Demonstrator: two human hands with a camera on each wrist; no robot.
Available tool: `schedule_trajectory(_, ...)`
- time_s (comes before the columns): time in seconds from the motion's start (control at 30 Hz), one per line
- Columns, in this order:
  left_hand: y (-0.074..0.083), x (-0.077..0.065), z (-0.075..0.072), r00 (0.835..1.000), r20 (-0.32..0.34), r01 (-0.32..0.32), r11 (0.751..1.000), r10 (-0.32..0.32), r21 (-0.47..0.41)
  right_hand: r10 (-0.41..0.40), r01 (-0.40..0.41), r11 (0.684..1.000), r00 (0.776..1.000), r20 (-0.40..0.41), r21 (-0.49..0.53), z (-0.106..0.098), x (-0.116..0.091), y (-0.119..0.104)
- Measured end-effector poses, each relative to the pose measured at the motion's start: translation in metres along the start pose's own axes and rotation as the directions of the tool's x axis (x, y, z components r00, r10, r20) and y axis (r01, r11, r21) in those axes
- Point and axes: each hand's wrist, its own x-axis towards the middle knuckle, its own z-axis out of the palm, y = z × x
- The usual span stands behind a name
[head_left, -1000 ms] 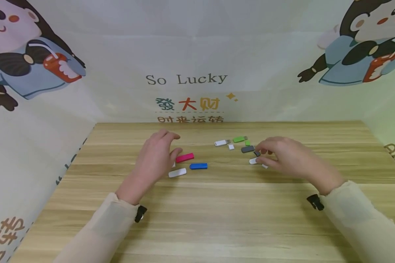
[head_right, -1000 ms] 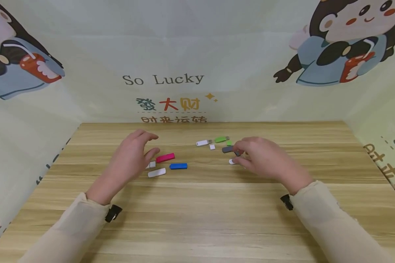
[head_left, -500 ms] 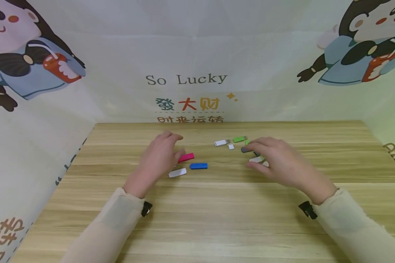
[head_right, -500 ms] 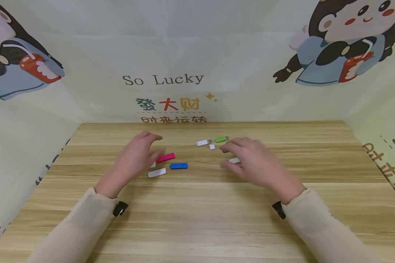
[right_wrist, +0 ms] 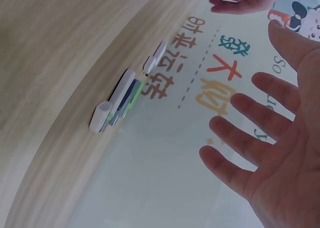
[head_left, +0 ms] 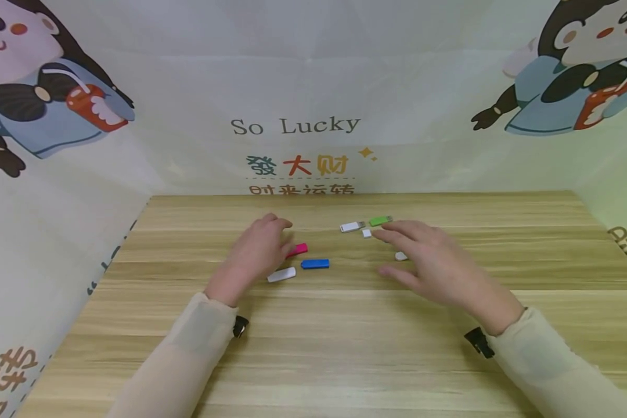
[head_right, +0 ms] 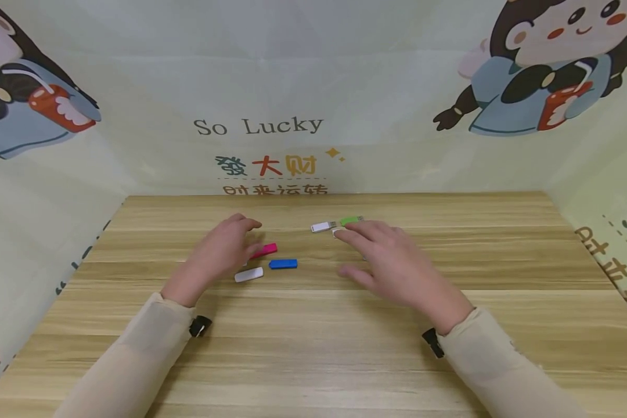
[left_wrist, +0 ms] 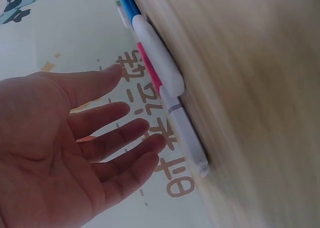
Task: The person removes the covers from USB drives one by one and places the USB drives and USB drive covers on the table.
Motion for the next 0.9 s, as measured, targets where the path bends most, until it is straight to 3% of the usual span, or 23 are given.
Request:
schedule_trajectory(0.3,-0.0011,0.0051,0.0036,0.996,0.084,-0.002,1.000,0.002,0.005,-0.025,0.025,1.000,0.999,-0.024,-0.017,0.0027,-0.0007,-0.0054)
schedule_trajectory(0.9,0.0010,0.0089,0.0066,0.991,0.129,-0.036,0.999,0.037,-0.006,-0.046,0.046,0.999,0.998,-0.047,0.003,0.0022,-0.0017,-0.0085)
